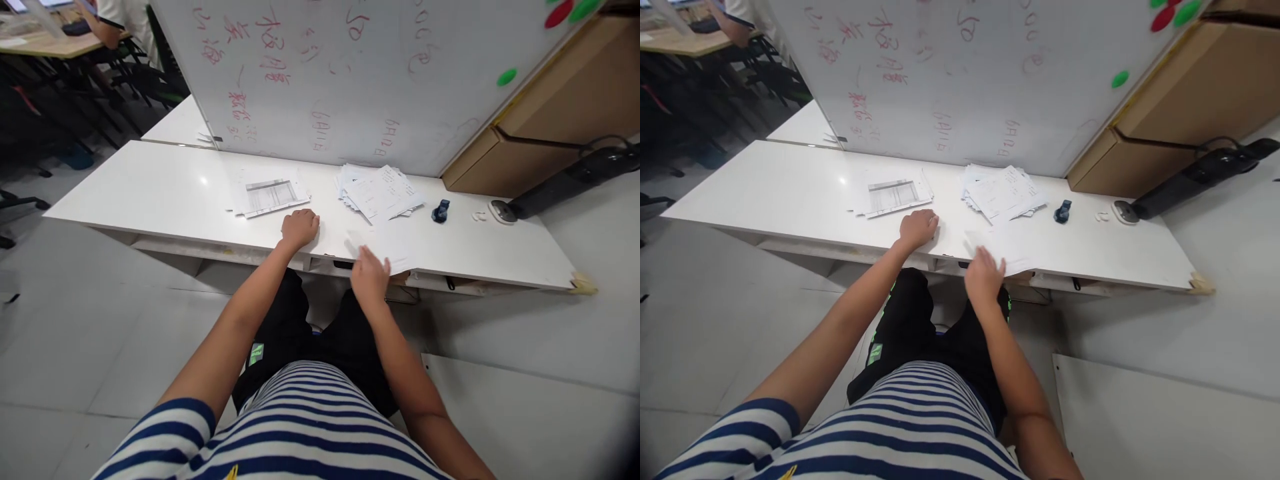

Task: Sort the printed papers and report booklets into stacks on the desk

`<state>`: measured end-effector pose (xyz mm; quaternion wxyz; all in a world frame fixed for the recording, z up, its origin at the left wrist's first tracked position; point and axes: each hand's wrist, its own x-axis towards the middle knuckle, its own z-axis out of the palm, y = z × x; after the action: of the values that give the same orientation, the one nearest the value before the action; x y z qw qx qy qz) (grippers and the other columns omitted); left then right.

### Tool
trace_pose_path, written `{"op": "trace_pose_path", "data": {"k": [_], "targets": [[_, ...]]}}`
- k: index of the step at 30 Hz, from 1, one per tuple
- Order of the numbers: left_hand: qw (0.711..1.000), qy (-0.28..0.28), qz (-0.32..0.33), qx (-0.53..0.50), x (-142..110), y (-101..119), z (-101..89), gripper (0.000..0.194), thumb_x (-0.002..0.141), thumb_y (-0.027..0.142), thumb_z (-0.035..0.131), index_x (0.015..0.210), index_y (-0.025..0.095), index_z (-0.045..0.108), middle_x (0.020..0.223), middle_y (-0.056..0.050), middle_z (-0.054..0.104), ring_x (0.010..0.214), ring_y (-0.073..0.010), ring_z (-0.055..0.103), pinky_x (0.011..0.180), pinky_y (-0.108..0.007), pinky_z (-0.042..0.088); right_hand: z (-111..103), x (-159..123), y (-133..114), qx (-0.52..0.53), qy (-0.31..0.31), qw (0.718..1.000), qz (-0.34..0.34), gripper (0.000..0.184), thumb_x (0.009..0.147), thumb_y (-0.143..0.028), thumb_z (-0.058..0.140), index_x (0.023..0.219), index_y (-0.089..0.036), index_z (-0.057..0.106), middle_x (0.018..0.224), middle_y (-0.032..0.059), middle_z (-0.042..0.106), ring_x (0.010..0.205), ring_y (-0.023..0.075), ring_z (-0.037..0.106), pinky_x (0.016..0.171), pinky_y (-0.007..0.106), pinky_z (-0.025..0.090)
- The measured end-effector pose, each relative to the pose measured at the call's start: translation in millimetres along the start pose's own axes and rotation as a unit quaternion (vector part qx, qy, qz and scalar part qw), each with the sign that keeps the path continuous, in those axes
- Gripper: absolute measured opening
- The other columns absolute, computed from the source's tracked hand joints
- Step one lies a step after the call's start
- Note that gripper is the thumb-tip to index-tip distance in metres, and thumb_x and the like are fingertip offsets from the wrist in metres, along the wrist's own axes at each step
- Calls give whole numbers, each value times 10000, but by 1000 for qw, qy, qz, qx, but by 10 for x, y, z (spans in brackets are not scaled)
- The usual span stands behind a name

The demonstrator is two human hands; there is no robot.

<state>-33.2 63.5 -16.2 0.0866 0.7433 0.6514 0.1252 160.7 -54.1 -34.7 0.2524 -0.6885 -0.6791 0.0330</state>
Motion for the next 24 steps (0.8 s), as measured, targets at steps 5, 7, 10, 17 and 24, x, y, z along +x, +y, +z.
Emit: {"op": "trace_pose_path", "data": {"k": [5,7,10,17,24], "targets": [[1000,4,-7,11,-7,33,-16,400,977,386,260,1107,216,597,1239,-88,620,1161,-283,513,925,-428,392,155,92,-385,48,-125,991,9,488,939,-365,376,1386,-193,474,1509,166,365,1398,349,304,1073,661,197],[1000,4,-9,14,-10,42,-23,396,976,389,267,1102,217,601,1240,-87,621,1158,-278,517,924,-421,394,112,144,-418,83,-118,989,-1,506,942,-398,369,1409,-217,440,1532,135,334,1415,319,279,1091,617,218],[1000,9,-10,15,-5,36,-19,390,970,389,280,1098,213,604,1235,-84,625,1148,-282,522,914,-428,401,27,138,-280,70,-66,995,-12,457,952,-312,325,1369,-225,490,1532,88,348,1436,268,238,1135,566,161],[1000,14,-2,16,21,8,16,403,966,389,271,1072,210,616,1214,-92,635,1141,-293,526,890,-442,406,46,-95,55,-32,-71,997,9,428,933,-276,368,1310,-205,559,1461,150,436,1343,338,351,1082,635,164],[999,29,-19,15,70,26,-54,555,986,469,172,873,187,636,996,-124,688,1034,-292,587,926,-454,375,38,-126,22,33,-28,999,11,400,926,-354,403,1258,-220,582,1435,133,464,1353,331,335,1085,665,102]]}}
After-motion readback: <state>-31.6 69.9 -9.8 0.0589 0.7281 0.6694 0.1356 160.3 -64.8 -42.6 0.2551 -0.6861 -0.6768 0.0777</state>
